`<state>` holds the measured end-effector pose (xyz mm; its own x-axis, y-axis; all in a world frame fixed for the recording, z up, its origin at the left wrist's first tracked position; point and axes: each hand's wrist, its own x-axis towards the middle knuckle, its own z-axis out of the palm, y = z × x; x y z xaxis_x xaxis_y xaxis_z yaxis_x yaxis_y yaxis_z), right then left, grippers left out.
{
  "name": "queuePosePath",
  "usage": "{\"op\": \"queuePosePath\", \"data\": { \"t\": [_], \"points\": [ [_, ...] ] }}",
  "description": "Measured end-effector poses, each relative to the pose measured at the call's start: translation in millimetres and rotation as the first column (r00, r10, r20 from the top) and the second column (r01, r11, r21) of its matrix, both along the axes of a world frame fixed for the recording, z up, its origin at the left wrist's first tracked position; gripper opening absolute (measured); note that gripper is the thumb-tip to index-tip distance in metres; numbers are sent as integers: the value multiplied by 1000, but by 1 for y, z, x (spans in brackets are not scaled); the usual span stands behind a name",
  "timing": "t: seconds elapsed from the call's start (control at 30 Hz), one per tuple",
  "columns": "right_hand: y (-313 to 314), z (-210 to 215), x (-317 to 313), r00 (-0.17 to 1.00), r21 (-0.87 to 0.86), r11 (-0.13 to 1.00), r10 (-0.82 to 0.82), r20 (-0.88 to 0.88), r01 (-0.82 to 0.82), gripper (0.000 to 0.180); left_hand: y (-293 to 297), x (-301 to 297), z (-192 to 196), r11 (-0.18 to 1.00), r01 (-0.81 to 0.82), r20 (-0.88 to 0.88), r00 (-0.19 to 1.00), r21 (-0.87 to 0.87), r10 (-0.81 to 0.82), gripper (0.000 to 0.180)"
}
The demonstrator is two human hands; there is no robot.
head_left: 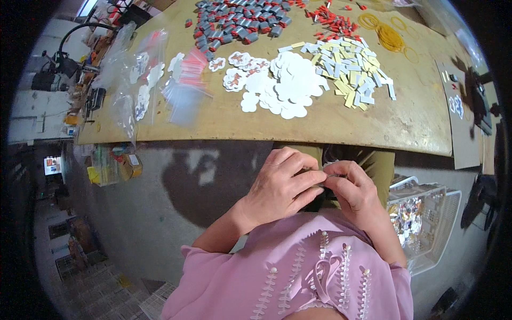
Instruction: The person assembles small craft kits by placing white cutouts, yellow rectangular pieces, and yellow rubber bands into clear plastic bags. The person handles each item one at a time and seals the bags after filling them.
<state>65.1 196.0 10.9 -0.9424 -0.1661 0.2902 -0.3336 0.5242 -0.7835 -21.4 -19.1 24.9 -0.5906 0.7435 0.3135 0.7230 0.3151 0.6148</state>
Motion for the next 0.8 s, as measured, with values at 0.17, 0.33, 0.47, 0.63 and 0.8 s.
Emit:
{"op": "queuePosePath", "data": {
  "t": [0.17,0.33,0.47,0.63,0.8],
  "points": [
    [-3,-1,-4,996,91,995,36,-82,-28,29,-21,-37,-6,997,-51,204,978,56,39,16],
    [3,-4,1,999,101,995,29,-29,-25,27,-55,-132,0,879,-476,-217,855,34,471,18],
    [5,-9,2,999,77,997,27,-34,-24,26,-80,-178,-4,931,-350,-50,937,-102,346,20],
    [7,-13,4,999,82,996,33,-2,-33,26,-91,-193,6,948,-301,189,930,-103,316,15],
    [6,-14,1,998,80,995,55,-19,-53,28,-89,-195,6,938,-317,45,944,-141,326,16]
  ]
}}
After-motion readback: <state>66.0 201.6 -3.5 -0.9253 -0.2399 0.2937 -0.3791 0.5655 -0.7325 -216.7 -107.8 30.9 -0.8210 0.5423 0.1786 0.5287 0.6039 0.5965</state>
